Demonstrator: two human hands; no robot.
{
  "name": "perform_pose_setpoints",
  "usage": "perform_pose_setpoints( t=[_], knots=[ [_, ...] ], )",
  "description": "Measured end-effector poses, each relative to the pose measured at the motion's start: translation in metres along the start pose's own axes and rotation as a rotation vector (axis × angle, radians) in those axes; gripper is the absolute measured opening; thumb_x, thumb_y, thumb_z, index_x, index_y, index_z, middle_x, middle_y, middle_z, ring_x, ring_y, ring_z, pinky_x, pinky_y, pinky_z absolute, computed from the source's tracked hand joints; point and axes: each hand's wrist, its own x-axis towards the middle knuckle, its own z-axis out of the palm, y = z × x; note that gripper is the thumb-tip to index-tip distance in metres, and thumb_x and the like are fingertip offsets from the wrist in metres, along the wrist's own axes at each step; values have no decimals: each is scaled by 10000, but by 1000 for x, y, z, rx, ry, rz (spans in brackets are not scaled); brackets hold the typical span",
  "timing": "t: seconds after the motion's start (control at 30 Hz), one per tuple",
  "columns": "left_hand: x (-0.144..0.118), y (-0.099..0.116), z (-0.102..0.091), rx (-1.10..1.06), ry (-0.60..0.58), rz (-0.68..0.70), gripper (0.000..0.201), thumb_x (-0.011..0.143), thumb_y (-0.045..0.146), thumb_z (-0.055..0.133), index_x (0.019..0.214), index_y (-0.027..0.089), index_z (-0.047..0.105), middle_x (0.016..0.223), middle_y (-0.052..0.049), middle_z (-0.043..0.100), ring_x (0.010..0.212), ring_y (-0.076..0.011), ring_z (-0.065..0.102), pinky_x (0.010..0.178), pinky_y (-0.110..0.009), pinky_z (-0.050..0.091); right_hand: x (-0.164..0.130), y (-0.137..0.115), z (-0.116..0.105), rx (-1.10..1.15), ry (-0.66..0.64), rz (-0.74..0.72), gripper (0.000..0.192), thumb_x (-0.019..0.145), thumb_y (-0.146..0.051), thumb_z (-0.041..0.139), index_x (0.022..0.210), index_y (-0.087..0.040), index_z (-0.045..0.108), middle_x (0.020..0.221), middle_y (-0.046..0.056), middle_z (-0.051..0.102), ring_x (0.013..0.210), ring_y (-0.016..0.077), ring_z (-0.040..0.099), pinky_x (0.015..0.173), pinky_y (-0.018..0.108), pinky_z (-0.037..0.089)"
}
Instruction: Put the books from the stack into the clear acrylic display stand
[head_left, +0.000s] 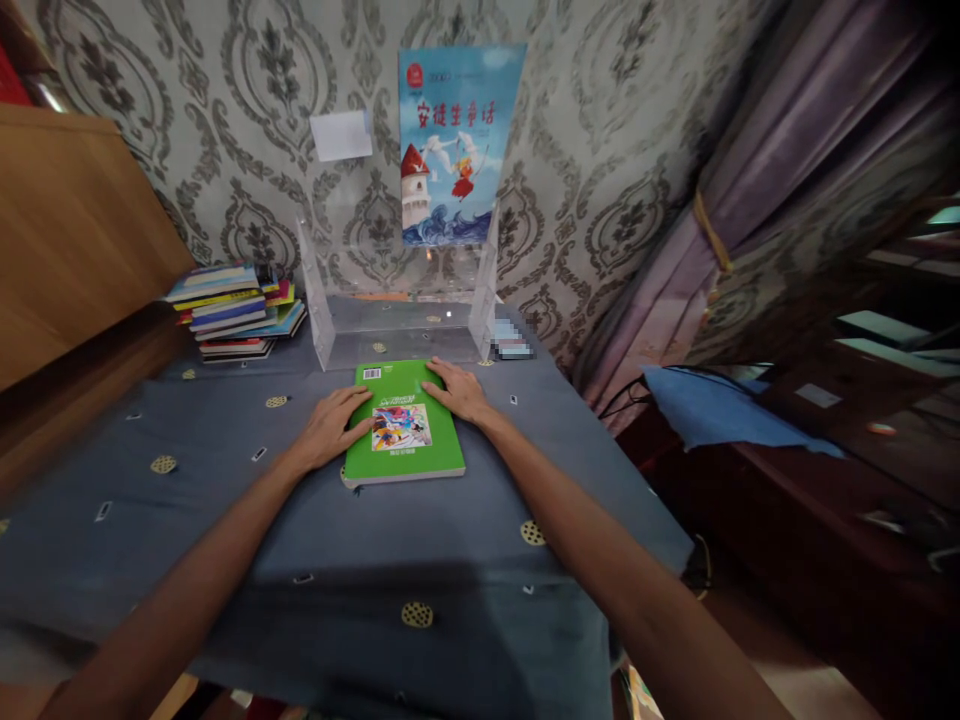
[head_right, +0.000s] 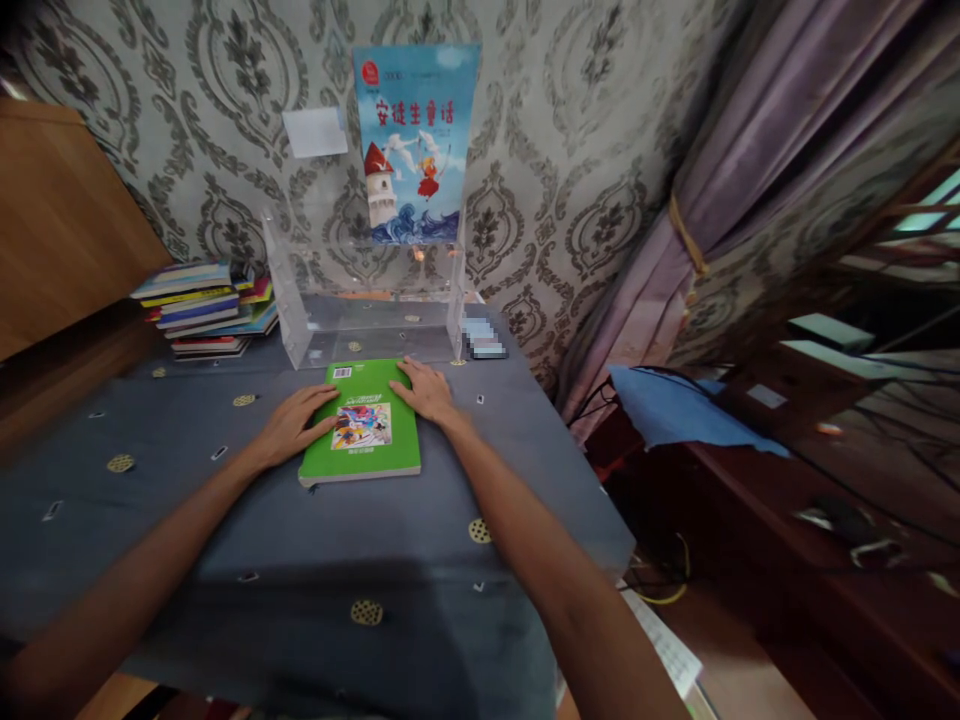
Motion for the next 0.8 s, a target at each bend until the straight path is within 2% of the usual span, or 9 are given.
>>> perform_pose_setpoints(
  t=[0.2, 0.47, 0.8],
  knots=[
    [-1, 2, 0, 11, -1, -12, 537, 974, 547, 421, 1340, 177, 555, 1404, -124, 563, 1289, -278, 521, 1094, -470, 417, 0, 2, 1, 5, 9, -20, 512, 975, -444, 487, 1427, -206, 508, 1550, 113, 424, 1395, 274, 446, 1118, 475, 371],
    [-2, 6, -2, -12, -18, -27, 533, 982, 529, 405, 1352, 173, 547, 1426, -127, 546, 1324, -275, 499, 1121, -467, 398, -4, 3, 1, 24, 29, -40, 476, 973, -419, 489, 1403, -222, 540, 1527, 93, 462, 1364, 268, 485, 1095, 469, 401],
    [-4, 7, -1, -1, -29, -26, 536, 1000, 497, 382, 1381, 144, 515, 1470, -140, 510, 1372, -276, 458, 1135, -464, 387, -6, 6, 2, 53, 36, -58, 498, 964, -405, 488, 1398, -167, 545, 1519, 110, 469, 1364, 268, 487, 1135, 456, 371]
  ],
)
